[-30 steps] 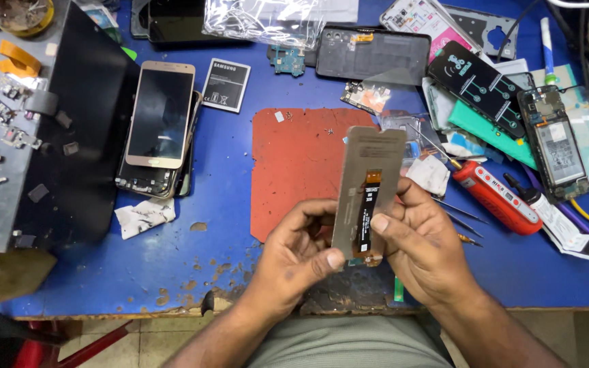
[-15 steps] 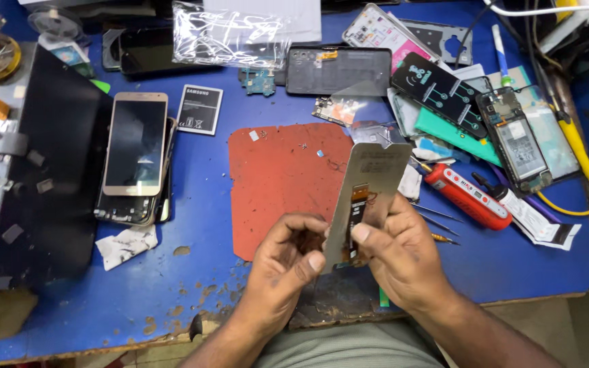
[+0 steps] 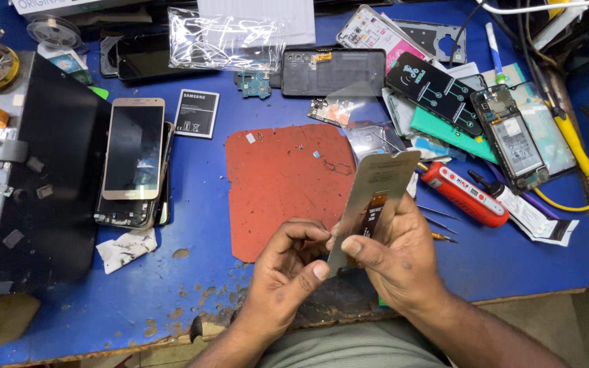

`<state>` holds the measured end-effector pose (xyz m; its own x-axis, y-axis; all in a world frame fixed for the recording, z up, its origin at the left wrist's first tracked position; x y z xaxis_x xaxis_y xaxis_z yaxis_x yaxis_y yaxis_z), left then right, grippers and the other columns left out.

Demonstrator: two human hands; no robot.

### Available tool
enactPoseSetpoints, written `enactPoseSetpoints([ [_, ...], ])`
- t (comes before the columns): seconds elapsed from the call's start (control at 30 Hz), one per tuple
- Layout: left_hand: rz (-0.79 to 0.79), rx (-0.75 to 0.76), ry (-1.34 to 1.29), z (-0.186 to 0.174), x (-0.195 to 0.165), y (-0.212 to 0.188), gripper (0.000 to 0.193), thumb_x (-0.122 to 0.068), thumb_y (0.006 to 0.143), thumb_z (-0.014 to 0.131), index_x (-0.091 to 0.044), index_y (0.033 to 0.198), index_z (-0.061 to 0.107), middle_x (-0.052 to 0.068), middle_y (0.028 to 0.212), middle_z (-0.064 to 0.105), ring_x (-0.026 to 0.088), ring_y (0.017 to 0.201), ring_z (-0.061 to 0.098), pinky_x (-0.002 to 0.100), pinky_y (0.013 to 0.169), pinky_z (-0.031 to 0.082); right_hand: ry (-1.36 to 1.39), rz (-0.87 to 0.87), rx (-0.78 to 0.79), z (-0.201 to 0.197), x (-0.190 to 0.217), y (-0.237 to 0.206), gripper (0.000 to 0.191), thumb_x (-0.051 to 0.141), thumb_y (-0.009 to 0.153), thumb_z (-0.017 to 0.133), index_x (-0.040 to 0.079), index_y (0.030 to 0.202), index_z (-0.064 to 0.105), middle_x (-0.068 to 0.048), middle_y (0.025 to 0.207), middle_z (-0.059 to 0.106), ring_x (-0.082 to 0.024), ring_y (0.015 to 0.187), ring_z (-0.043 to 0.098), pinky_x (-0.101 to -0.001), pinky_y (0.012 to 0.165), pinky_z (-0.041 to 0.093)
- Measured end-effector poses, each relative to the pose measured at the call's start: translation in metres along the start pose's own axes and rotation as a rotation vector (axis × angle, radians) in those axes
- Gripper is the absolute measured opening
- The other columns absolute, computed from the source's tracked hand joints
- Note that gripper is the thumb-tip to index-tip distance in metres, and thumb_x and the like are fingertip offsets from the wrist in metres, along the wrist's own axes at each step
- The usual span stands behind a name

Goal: The person uses tweezers to remove a metal bracket from a disassembled smartphone, then wipes the screen with a cloth. The person places the phone on the table and turns it on, showing the home screen.

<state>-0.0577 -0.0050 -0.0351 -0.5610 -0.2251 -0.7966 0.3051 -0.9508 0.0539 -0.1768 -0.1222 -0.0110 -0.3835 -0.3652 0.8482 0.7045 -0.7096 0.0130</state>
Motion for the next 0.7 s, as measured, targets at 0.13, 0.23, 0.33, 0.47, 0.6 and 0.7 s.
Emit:
enactPoseSetpoints([
  [0.13,-0.007,-0.043,0.05,0.0,0.002,0.002,0.039,-0.02,0.101,0.069,-0.002,0.131,0.052,0.009,0.125,0.056,0.019,0.122,0.056,0.036,0.11,0.045,-0.031,0.014,0.016,0.0,-0.006,-0.006,0.036,-0.002,0.092,0.077,0.001,0.12,0.054,-0.013,0.099,0.073,-0.021,0.093,0.074,-0.0381,0.085,0.062],
  [0.23,0.054,-0.077,0.073,0.0,-0.003,0.008,0.037,-0.022,0.104,0.071,-0.002,0.129,0.052,0.008,0.121,0.056,0.018,0.115,0.055,0.035,0.105,0.046,-0.209,0.026,0.042,0.002,-0.012,-0.013,0.034,0.0,0.093,0.077,0.001,0.12,0.055,-0.011,0.102,0.075,-0.017,0.096,0.073,-0.0321,0.088,0.058],
  [0.33,0.067,-0.112,0.037,-0.002,-0.009,0.016,0.038,-0.024,0.103,0.07,-0.004,0.129,0.053,0.008,0.118,0.058,0.016,0.112,0.054,0.033,0.102,0.046,-0.224,0.101,0.052,0.004,-0.02,-0.017,0.036,0.001,0.09,0.077,0.002,0.119,0.056,-0.008,0.106,0.073,-0.012,0.095,0.069,-0.0293,0.084,0.056],
  [0.47,0.071,-0.129,-0.031,-0.001,-0.012,0.022,0.038,-0.024,0.102,0.073,-0.004,0.128,0.053,0.007,0.117,0.057,0.017,0.112,0.054,0.033,0.102,0.045,-0.184,0.118,0.049,0.005,-0.021,-0.015,0.033,0.0,0.093,0.075,0.002,0.12,0.055,-0.008,0.106,0.071,-0.013,0.096,0.068,-0.0303,0.085,0.056],
  [0.6,0.02,-0.114,-0.042,0.007,-0.006,0.014,0.04,-0.022,0.099,0.075,-0.005,0.127,0.052,0.006,0.118,0.055,0.016,0.114,0.053,0.032,0.104,0.043,-0.053,0.034,-0.031,-0.003,-0.009,-0.006,0.024,-0.001,0.099,0.069,0.001,0.119,0.056,-0.01,0.11,0.071,-0.015,0.101,0.068,-0.0331,0.091,0.056],
  [0.7,0.039,-0.11,-0.044,0.008,-0.007,0.014,0.04,-0.022,0.098,0.075,-0.005,0.127,0.053,0.006,0.118,0.056,0.016,0.114,0.053,0.032,0.104,0.043,-0.128,0.046,-0.024,-0.007,-0.008,-0.007,0.024,0.001,0.098,0.068,0.002,0.119,0.058,-0.009,0.109,0.071,-0.014,0.1,0.068,-0.0316,0.091,0.055],
])
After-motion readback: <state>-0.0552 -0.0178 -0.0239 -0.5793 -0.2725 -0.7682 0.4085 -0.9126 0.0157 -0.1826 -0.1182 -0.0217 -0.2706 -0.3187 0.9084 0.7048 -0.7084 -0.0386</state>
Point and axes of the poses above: each hand's wrist, its own y-axis towards the middle knuckle, its own z-axis out of the palm, x = y × z, the point moved 4 cm from there along y, towards the middle knuckle
